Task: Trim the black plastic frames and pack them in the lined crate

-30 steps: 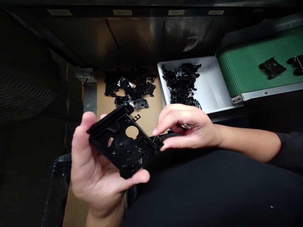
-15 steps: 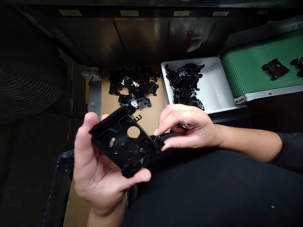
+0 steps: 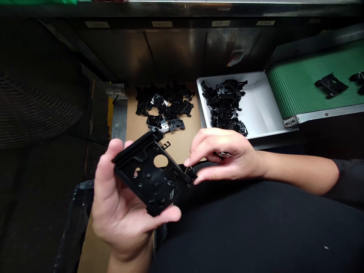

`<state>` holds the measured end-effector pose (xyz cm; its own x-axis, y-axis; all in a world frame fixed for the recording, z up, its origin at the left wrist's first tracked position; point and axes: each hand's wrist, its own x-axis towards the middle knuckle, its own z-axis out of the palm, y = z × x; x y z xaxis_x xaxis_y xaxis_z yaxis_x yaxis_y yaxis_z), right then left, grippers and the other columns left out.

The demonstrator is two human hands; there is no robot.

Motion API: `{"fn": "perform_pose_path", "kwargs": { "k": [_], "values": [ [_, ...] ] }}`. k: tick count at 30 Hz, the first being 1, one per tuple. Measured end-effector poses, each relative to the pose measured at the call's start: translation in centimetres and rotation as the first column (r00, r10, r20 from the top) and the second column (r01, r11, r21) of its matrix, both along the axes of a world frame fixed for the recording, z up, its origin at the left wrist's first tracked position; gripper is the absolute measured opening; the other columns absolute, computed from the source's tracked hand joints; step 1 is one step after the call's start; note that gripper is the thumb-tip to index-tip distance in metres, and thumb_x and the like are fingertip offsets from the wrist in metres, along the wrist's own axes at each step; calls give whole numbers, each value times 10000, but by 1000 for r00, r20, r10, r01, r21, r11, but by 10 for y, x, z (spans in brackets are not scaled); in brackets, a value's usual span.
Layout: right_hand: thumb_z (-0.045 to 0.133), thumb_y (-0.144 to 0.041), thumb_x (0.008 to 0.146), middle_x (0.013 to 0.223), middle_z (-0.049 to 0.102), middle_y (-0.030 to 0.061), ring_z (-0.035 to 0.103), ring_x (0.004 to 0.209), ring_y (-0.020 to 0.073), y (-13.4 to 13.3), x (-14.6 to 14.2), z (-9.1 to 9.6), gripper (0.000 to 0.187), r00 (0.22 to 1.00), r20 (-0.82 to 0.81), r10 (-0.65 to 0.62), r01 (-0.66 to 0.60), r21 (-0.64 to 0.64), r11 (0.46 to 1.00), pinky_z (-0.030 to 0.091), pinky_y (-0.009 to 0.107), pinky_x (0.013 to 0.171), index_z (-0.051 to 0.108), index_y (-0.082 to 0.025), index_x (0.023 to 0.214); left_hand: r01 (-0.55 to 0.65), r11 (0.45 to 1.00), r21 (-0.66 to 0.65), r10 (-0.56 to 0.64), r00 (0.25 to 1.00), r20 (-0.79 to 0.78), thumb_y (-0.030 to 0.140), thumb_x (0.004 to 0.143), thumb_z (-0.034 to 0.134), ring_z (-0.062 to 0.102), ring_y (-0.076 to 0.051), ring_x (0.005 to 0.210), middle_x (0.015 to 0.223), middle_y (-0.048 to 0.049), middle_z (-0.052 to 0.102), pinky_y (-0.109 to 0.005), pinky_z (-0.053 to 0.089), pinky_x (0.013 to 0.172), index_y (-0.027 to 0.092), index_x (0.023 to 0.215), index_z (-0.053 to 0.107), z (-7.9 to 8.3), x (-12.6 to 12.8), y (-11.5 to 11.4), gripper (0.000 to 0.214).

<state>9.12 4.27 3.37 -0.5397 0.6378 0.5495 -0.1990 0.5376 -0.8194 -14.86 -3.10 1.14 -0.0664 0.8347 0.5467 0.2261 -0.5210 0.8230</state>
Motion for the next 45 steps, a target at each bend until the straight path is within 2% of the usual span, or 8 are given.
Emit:
{"fn": "perform_pose_path", "kwargs": {
  "k": [5, 12, 19, 29, 34, 39, 45],
  "values": [
    [896, -161, 869, 978, 769, 74, 718, 885, 125, -2, -4, 0, 240, 1000, 7, 10, -10, -2, 1000, 657, 291, 869, 777, -100, 1068, 0, 1000, 9, 0, 1000, 19, 419, 567, 1056, 304, -316, 1656, 1674, 44, 525, -406, 441, 1284, 308, 1595, 519, -3, -6, -3, 1165],
    [903, -130, 848, 981, 756, 88, 707, 910, 112, -5, -12, 1, 260, 1000, 12, 21, -21, -6, 1000, 642, 262, 891, 783, -59, 1068, -11, 1000, -13, 11, 1000, 9, 408, 630, 1029, 316, -281, 1654, 1678, 82, 511, -392, 413, 1303, 328, 1610, 496, -2, -11, -10, 1119],
    [902, -149, 859, 966, 755, 75, 696, 880, 110, -7, -18, 1, 251, 999, 35, 36, -36, -3, 999, 626, 282, 888, 781, -74, 1066, -68, 996, -50, 68, 998, -6, 470, 604, 1031, 262, -349, 1668, 1684, 56, 507, -493, 470, 1282, 371, 1608, 498, -7, -19, -19, 1141],
    [896, -178, 874, 941, 745, 73, 697, 885, 126, -9, -30, -1, 247, 998, 45, 53, -54, 17, 998, 633, 287, 852, 783, -89, 1075, -90, 995, -29, 90, 996, -13, 489, 595, 1033, 333, -307, 1647, 1677, 64, 513, -453, 411, 1310, 366, 1609, 492, -8, -28, -28, 1156],
    [899, -154, 863, 927, 734, 77, 686, 874, 116, -10, -34, 0, 250, 997, 38, 66, -67, 33, 997, 622, 257, 837, 787, -56, 1064, -124, 988, -88, 126, 992, 13, 564, 562, 1015, 274, -337, 1666, 1687, 49, 502, -490, 445, 1297, 444, 1587, 506, -8, -30, -35, 1150],
    [877, -172, 892, 964, 734, 80, 696, 896, 122, -12, -36, 0, 220, 997, 45, 67, -68, 30, 997, 627, 276, 858, 791, -87, 1077, -117, 993, 26, 118, 993, -27, 513, 561, 1039, 315, -298, 1655, 1683, 60, 506, -416, 422, 1306, 355, 1605, 504, -12, -34, -34, 1184],
    [853, -226, 927, 960, 739, 76, 705, 887, 131, -13, -39, -4, 208, 996, 46, 71, -72, 31, 997, 625, 276, 818, 790, -118, 1093, -138, 990, -24, 138, 990, -1, 524, 622, 1011, 346, -307, 1643, 1690, 53, 493, -452, 527, 1233, 415, 1599, 499, -12, -33, -39, 1109]
  ]
}}
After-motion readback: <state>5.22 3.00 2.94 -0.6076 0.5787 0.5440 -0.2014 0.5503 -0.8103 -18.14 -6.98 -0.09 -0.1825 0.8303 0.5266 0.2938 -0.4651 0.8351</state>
